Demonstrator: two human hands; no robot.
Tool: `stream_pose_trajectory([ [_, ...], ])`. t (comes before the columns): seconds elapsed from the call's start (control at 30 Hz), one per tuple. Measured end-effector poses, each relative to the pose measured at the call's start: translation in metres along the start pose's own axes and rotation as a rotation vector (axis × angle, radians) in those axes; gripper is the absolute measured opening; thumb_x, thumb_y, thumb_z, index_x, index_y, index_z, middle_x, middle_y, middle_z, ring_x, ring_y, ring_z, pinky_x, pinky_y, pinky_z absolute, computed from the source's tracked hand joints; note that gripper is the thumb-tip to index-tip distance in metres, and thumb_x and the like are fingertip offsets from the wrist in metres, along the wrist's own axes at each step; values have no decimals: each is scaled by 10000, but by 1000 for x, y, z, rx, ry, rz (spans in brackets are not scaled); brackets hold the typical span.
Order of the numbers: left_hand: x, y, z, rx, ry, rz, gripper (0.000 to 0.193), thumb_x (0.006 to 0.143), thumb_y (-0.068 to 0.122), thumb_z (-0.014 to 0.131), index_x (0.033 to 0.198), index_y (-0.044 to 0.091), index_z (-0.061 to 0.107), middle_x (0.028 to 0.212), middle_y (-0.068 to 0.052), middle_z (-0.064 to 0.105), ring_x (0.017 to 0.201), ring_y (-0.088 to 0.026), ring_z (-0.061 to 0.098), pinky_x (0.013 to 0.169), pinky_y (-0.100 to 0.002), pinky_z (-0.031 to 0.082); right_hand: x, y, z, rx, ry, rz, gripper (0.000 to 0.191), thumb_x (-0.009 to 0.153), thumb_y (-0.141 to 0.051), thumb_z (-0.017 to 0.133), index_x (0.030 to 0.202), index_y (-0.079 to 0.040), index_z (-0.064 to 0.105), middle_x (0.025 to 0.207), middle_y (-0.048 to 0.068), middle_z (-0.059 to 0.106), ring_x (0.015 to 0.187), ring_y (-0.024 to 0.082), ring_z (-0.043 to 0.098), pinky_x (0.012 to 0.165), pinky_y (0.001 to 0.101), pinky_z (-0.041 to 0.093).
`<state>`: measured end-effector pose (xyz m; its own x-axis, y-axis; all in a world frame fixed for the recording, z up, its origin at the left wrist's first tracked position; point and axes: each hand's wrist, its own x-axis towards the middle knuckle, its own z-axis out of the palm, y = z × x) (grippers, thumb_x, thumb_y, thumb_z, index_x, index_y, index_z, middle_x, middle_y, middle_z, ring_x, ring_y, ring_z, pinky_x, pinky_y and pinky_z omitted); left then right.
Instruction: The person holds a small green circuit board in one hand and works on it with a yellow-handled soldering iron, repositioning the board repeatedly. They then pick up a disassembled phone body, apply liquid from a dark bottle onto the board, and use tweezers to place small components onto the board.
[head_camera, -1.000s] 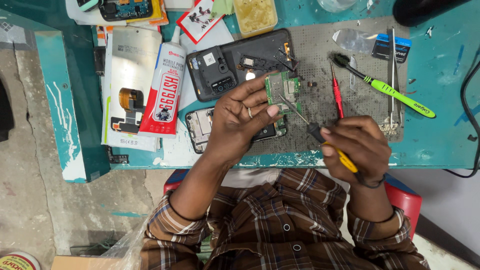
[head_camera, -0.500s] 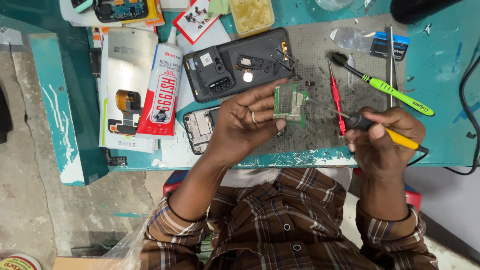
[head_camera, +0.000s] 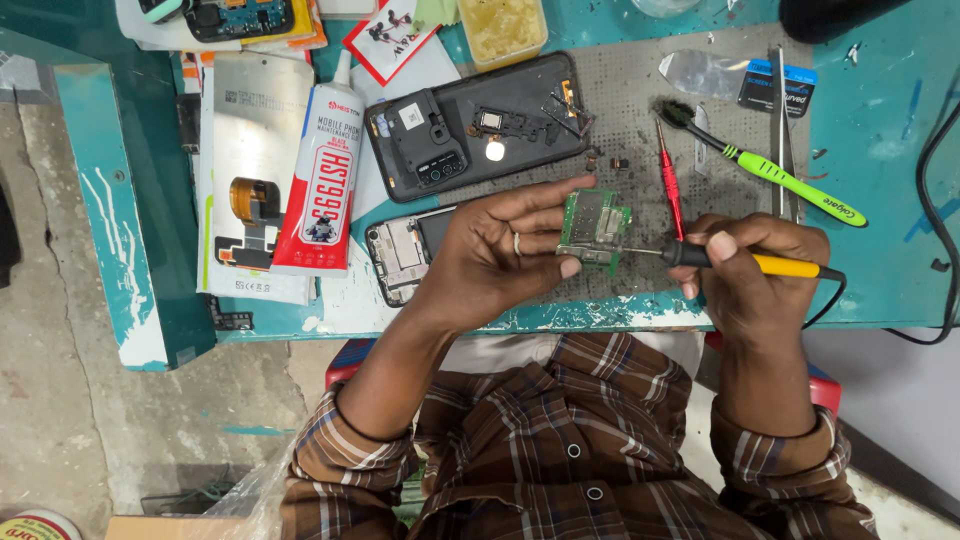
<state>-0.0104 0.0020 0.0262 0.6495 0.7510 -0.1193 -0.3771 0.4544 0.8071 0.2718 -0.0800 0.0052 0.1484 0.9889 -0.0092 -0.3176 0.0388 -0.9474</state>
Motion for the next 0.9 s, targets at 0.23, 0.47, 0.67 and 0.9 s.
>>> stream_pose_trajectory([
  [0.23,0,1,-1,-27,-68,23,655,951,-194,689,1546,1,496,1359,-106,694,1259,-147,677,1044,-270,581,-3,-2,-1,-18,100,78,271,1023,-15,711,790,64,598,893,246,683,566,233,665,500,312,548],
  [0.47,0,1,1,1,-57,12,655,942,-193,697,1539,-6,503,1335,-105,701,1243,-147,680,1006,-257,586,-3,0,-2,-20,143,65,287,1020,-46,719,789,53,580,905,239,676,599,249,685,483,312,545],
  [0.67,1,0,0,-31,-63,0,655,937,-194,692,1533,-2,497,1358,-112,693,1250,-151,682,1045,-266,593,-3,3,-7,-5,207,23,306,1046,-90,723,821,51,571,899,230,664,566,250,661,460,313,527],
  [0.9,-2,-8,-2,-7,-52,17,647,950,-195,729,1536,0,536,1392,-130,656,1232,-129,661,1034,-269,598,-4,5,-10,21,227,17,299,1037,-108,741,852,46,563,917,237,666,526,248,637,430,314,504],
])
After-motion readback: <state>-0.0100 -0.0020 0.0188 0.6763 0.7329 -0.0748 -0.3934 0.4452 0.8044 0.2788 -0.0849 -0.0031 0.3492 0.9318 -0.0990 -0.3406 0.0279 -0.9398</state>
